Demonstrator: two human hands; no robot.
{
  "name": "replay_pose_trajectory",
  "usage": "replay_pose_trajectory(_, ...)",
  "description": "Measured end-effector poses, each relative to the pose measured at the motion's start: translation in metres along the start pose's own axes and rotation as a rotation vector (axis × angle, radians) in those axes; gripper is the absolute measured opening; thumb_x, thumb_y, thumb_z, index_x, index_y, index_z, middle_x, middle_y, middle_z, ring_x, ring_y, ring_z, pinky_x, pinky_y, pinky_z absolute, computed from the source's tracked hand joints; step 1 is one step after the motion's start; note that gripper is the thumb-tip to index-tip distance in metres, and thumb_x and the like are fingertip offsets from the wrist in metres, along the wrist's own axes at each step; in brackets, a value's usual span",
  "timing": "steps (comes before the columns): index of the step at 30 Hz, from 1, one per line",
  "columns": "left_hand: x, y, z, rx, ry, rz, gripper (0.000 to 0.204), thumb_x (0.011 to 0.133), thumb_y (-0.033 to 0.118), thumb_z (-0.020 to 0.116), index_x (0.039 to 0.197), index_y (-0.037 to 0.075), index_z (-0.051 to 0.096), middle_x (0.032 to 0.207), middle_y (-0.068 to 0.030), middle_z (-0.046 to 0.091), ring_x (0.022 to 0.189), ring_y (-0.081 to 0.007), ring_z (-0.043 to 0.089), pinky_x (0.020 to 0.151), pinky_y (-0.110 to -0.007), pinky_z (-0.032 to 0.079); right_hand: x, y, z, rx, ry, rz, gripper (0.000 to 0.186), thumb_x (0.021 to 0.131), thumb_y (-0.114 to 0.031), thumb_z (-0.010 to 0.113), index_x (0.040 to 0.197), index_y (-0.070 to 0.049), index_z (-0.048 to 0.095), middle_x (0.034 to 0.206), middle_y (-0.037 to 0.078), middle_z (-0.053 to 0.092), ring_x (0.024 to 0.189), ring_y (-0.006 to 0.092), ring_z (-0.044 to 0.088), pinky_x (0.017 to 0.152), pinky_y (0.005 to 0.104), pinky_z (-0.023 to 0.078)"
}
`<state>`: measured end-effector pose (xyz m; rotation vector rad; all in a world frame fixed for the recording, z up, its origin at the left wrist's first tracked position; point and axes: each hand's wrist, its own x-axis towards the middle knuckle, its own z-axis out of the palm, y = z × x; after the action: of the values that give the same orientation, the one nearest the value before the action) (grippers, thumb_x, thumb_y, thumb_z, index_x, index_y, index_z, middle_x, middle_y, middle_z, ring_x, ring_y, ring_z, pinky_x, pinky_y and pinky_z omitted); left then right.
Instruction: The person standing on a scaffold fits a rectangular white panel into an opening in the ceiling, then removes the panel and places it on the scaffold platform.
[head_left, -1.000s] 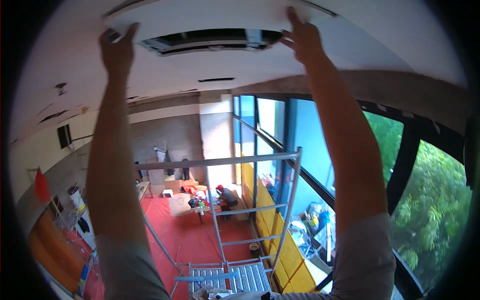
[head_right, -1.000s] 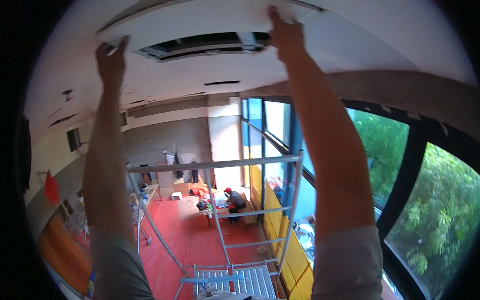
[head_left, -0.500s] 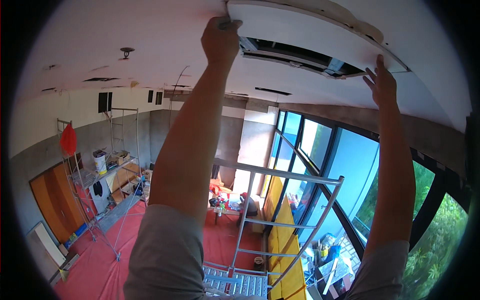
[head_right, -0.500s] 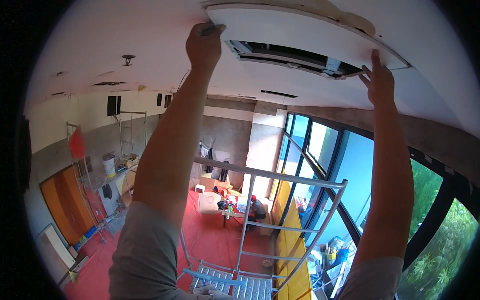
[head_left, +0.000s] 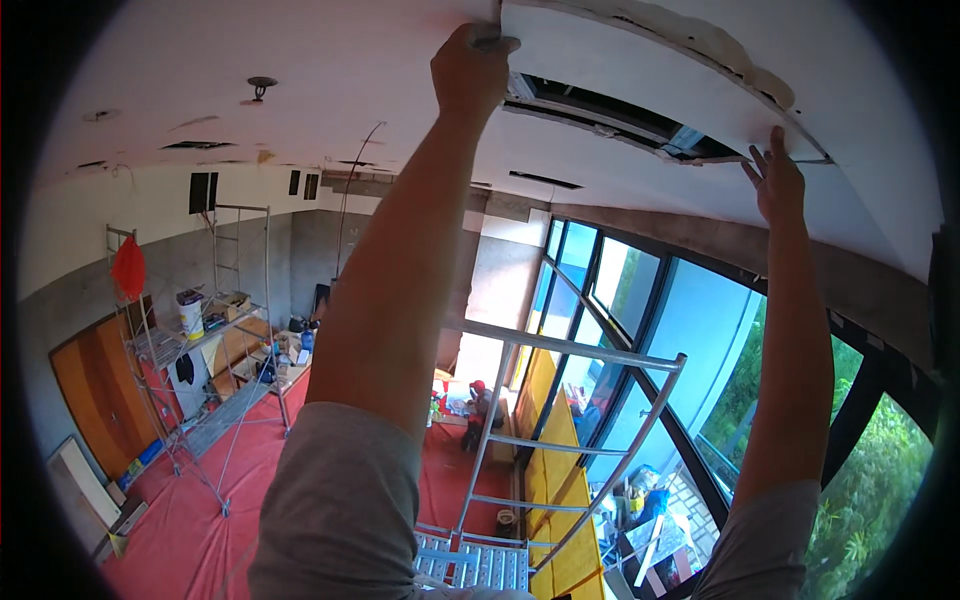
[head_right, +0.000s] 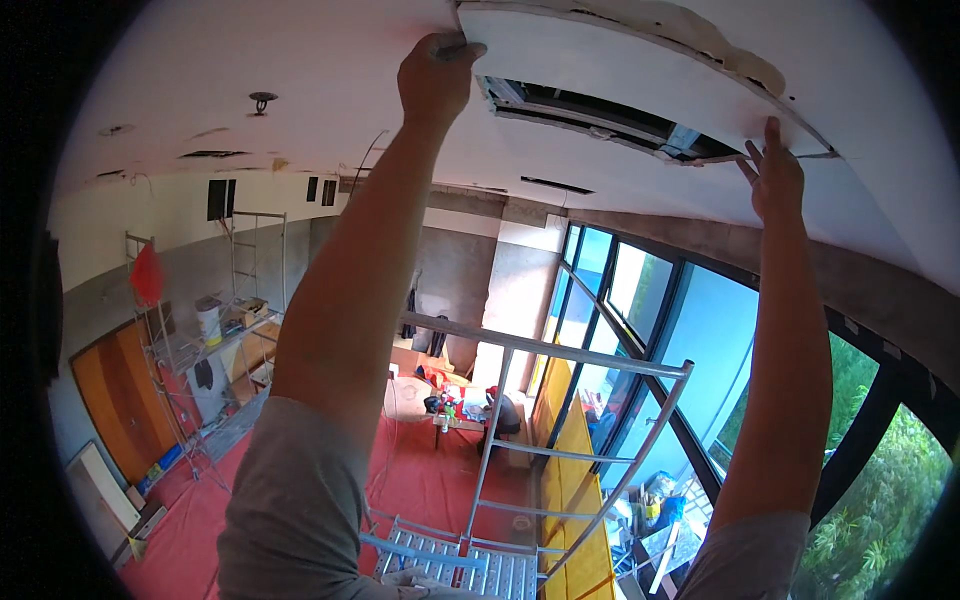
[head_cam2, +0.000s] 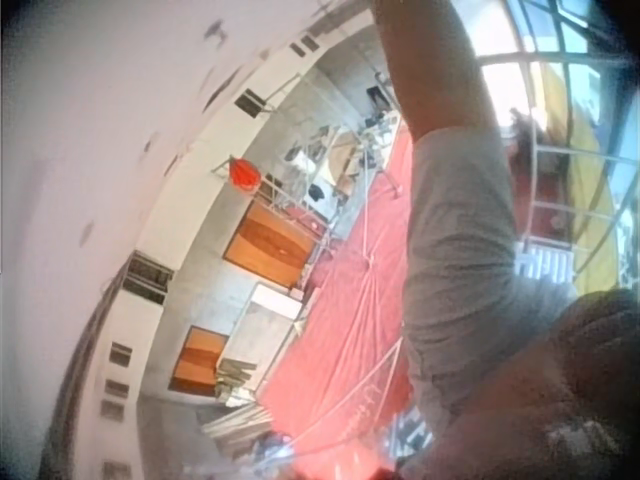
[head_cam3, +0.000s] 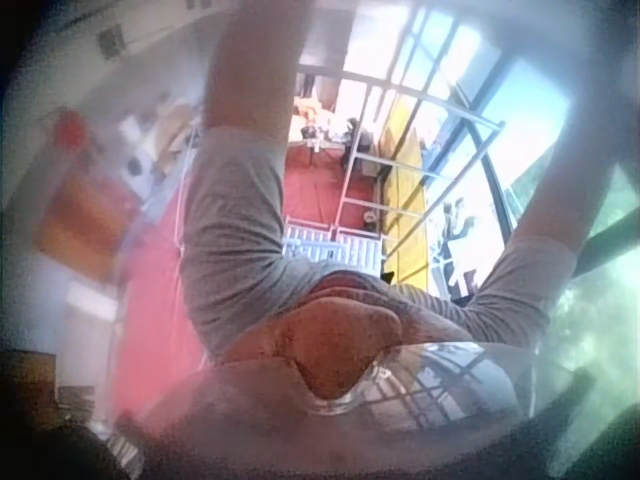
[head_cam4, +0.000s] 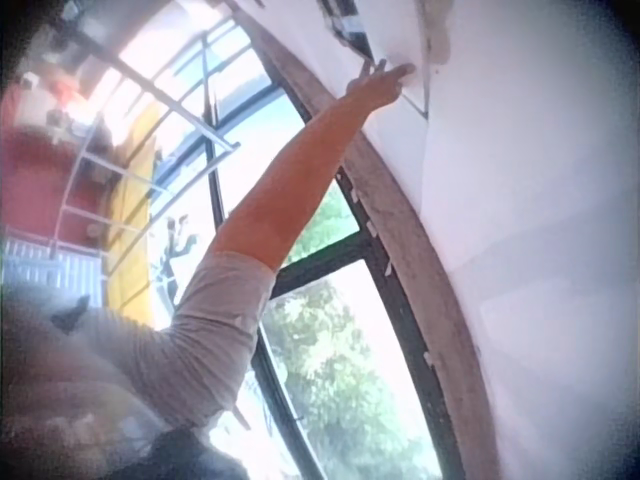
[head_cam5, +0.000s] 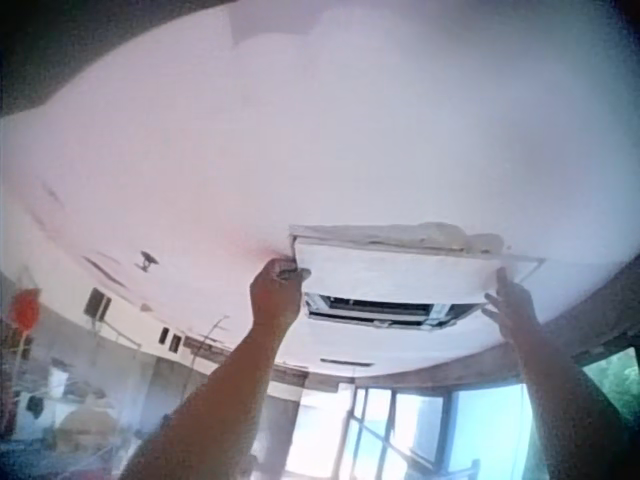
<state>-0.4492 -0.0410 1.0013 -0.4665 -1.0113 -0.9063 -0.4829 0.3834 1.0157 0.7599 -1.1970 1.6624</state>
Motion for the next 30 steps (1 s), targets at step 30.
replay_pose_trajectory(30,-0.035,-0.022,0.040,-0.343,0.120,-0.533,0.051,0.088,0.039,0.073,0.115,-0.003,0.062,0.109,-0.0209,0.069,0.103,-0.0343,0.067,0.093,-0.042,0.050,-0.005,0.003,0.007,0.117,0.010,-0.002,0.097,0.095,-0.052,0.063,0.160,-0.002,0.009,0.164,0.028,0.007,0.149,0.0425,0.026,0.116,0.0553,0.036)
